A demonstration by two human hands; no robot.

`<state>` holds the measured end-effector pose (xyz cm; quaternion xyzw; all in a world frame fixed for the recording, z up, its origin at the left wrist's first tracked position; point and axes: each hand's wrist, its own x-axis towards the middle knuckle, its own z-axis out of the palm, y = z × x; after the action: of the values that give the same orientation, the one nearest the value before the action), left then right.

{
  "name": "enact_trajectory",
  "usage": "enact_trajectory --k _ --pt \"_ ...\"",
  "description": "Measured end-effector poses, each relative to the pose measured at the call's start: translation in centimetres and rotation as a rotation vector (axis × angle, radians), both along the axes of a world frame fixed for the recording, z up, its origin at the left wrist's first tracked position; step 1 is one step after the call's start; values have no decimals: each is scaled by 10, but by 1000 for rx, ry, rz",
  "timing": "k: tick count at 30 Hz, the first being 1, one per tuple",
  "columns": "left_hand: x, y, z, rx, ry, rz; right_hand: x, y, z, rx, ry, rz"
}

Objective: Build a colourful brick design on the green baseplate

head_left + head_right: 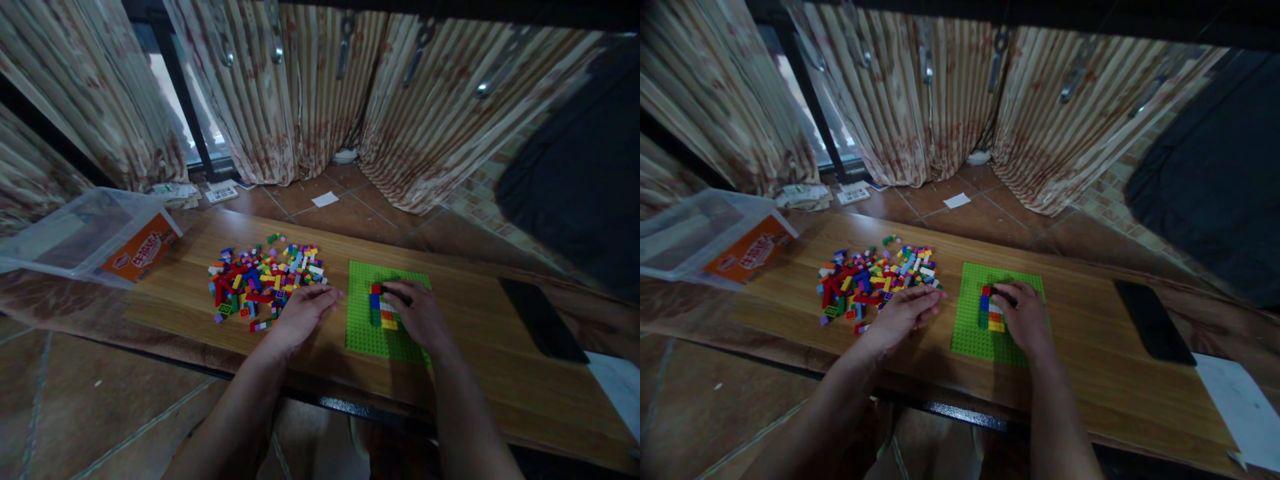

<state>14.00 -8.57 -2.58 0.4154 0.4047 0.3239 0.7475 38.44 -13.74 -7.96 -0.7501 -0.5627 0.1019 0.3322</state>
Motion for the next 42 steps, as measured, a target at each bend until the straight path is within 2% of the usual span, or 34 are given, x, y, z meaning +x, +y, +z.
enact_trajectory --k 2,5,10,14,19,21,24,28,32,36,42 --pt "-2 1 1 -3 14 17 0 -1 3 39 41 -32" --pt "-8 5 3 13 33 61 -2 -2 12 122 81 -152" --pt "-30 16 10 44 20 182 -10 -4 26 272 64 -310" --pt "-47 26 13 103 85 321 -20 -4 31 352 105 -331" --pt "-57 35 0 320 311 413 -36 0 34 393 138 -309" --pt "-57 36 -6 413 430 383 -45 0 34 405 160 -280" --pt "-57 34 -11 529 586 254 -57 0 33 380 204 -231" --pt "-53 27 -7 627 780 110 -71 0 31 312 199 -140" --pt "-48 21 -4 761 974 20 -79 1 29 315 172 -72" --pt "-45 20 -5 849 1023 -43 -80 2 28 320 154 -53" --pt "-47 21 -5 837 963 -61 -78 3 26 312 147 -43"
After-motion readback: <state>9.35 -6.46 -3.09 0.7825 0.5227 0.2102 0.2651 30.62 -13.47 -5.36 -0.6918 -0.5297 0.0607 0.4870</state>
